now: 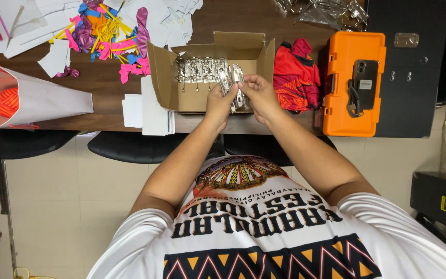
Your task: The person organizes various items on a cluttered table, including colorful ribbons, a black case, and a cardboard box. They move the case and box to different positions and then place several silver metal clips into the cardboard box.
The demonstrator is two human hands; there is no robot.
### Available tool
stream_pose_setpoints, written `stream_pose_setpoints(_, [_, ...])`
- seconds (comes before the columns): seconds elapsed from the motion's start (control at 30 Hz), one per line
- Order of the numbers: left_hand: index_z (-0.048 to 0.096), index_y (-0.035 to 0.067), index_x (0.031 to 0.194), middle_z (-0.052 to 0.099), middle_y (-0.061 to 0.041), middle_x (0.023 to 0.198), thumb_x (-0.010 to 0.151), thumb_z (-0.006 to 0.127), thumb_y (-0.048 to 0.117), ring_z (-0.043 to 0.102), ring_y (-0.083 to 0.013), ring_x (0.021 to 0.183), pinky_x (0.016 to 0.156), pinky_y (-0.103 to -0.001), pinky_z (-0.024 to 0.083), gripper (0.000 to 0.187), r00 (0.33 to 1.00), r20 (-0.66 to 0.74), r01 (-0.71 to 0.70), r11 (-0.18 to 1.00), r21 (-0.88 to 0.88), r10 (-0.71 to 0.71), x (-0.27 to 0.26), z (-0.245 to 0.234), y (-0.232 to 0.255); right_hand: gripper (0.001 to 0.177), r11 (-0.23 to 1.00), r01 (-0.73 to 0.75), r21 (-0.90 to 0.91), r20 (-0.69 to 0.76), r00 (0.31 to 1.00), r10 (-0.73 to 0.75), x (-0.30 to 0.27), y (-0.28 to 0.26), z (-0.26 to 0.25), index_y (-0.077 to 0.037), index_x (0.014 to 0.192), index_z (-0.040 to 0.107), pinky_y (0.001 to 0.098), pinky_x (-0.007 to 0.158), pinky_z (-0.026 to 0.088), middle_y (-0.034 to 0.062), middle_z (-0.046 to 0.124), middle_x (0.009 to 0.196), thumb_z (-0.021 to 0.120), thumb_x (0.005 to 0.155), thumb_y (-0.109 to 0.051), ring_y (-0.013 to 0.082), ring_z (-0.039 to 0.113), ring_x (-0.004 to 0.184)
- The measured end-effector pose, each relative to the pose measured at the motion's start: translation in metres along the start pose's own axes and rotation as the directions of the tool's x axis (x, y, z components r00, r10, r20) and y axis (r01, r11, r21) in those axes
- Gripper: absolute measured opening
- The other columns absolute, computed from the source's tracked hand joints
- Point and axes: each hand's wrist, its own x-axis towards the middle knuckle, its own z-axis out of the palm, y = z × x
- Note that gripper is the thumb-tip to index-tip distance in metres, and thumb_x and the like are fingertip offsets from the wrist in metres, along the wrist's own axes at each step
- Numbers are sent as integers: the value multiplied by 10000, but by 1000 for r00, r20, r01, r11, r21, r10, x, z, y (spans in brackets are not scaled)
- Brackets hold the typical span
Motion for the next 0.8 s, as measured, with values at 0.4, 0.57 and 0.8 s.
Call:
stream_pose_setpoints(0.4, [644, 11, 1186, 728, -59, 1095, 980, 724, 107, 659, -123, 972, 880, -290, 534, 241, 999, -3, -39, 999, 37, 39, 31, -40, 4, 251, 996, -83, 39, -105, 991, 87, 38, 3, -4, -46, 1182, 593, 237, 676, 564, 41, 703, 976, 702, 957, -18, 98, 670, 841])
stream_pose_setpoints(0.57, [633, 11, 1205, 731, -60, 1110, 968, 731, 119, 668, -124, 990, 904, -300, 540, 277, 998, -41, -47, 998, 44, 49, 49, -58, 30, 346, 985, -123, -120, -254, 963, 89, 103, 33, -18, -54, 1232, 615, 246, 681, 528, 49, 717, 1015, 633, 910, 69, 113, 667, 864])
stream_pose_setpoints(0.8, [640, 10, 1227, 728, -53, 1140, 971, 733, 120, 667, -118, 1020, 919, -279, 535, 293, 998, -45, -46, 999, 29, 48, 74, -84, 23, 333, 932, -215, -291, -477, 877, 54, 207, 164, -72, 8, 1129, 681, 282, 697, 596, 101, 752, 997, 594, 843, 155, 183, 720, 842])
